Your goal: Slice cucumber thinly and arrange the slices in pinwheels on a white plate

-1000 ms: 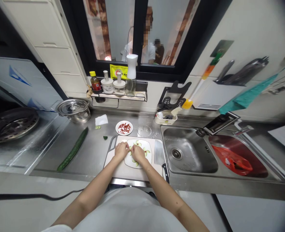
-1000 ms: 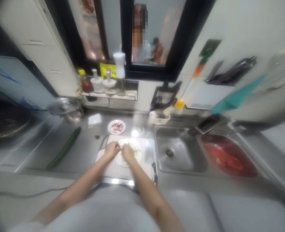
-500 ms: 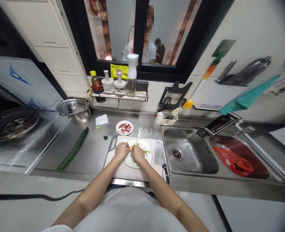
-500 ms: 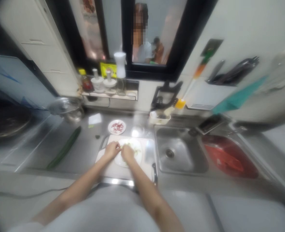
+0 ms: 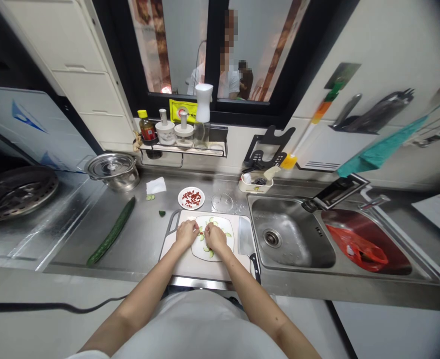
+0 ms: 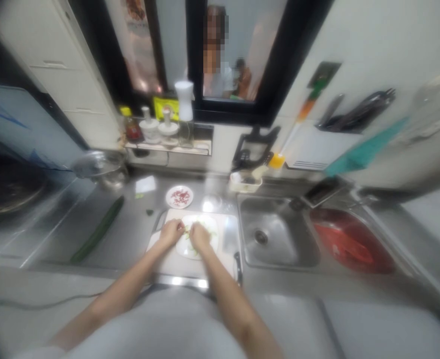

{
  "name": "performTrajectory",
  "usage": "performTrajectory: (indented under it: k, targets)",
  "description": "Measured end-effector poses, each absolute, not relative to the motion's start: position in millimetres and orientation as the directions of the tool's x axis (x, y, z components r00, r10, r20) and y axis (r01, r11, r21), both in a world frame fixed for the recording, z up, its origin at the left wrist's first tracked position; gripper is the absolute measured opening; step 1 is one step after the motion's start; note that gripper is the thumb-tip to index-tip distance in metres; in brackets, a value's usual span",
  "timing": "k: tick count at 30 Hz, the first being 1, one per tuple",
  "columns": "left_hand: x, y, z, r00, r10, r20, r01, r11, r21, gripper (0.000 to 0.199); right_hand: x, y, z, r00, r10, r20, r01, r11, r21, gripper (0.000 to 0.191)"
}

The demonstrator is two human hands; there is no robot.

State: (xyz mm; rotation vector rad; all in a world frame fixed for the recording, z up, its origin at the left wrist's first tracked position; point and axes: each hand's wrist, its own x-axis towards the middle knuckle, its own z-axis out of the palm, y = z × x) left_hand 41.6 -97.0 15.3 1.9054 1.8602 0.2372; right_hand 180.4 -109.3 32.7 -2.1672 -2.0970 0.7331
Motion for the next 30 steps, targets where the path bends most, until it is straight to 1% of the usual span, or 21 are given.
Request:
performTrajectory:
  k: [6,10,16,19,22,27,30]
  targets:
    - [44.3,-100.0,15.3,0.067,0.982,-0.177,0.885,0.023,0.464,0.016,177.7,-111.6,24.6,-0.038,0.953,-0.300,0.929,-0.077,-0.361,0.019]
    - [46.6,-99.7,15.2,0.057,0.981,-0.186,0.896,0.032,0.442,0.013,174.4,-110.4,18.6,-0.046,0.958,-0.285,0.938,-0.057,-0.343,0.020]
    - [50.6,-100.8,11.6,0.055,0.983,-0.173,0.890,0.030,0.454,0.011,172.9,-111.3,15.7,-0.030,0.962,-0.270,0.943,-0.062,-0.328,0.019]
    - [51.7,-101.5,10.7,0.038,0.980,-0.195,0.887,0.057,0.457,0.011,173.1,-112.8,17.5,-0.028,0.963,-0.268,0.939,-0.066,-0.337,0.018]
    - [51.1,-102.5,11.5,0.033,0.980,-0.194,0.868,0.068,0.492,0.011,176.0,-114.8,23.6,-0.017,0.965,-0.261,0.934,-0.078,-0.349,0.021]
    - [47.2,-104.6,8.7,0.012,0.990,-0.138,0.809,0.072,0.583,0.009,190.2,-124.6,40.1,0.004,0.975,-0.222,0.906,-0.098,-0.412,0.023]
    - [43.1,-108.1,2.9,0.001,0.994,-0.111,0.786,0.068,0.615,0.007,203.5,-134.6,49.6,0.034,0.974,-0.223,0.900,-0.127,-0.417,0.022]
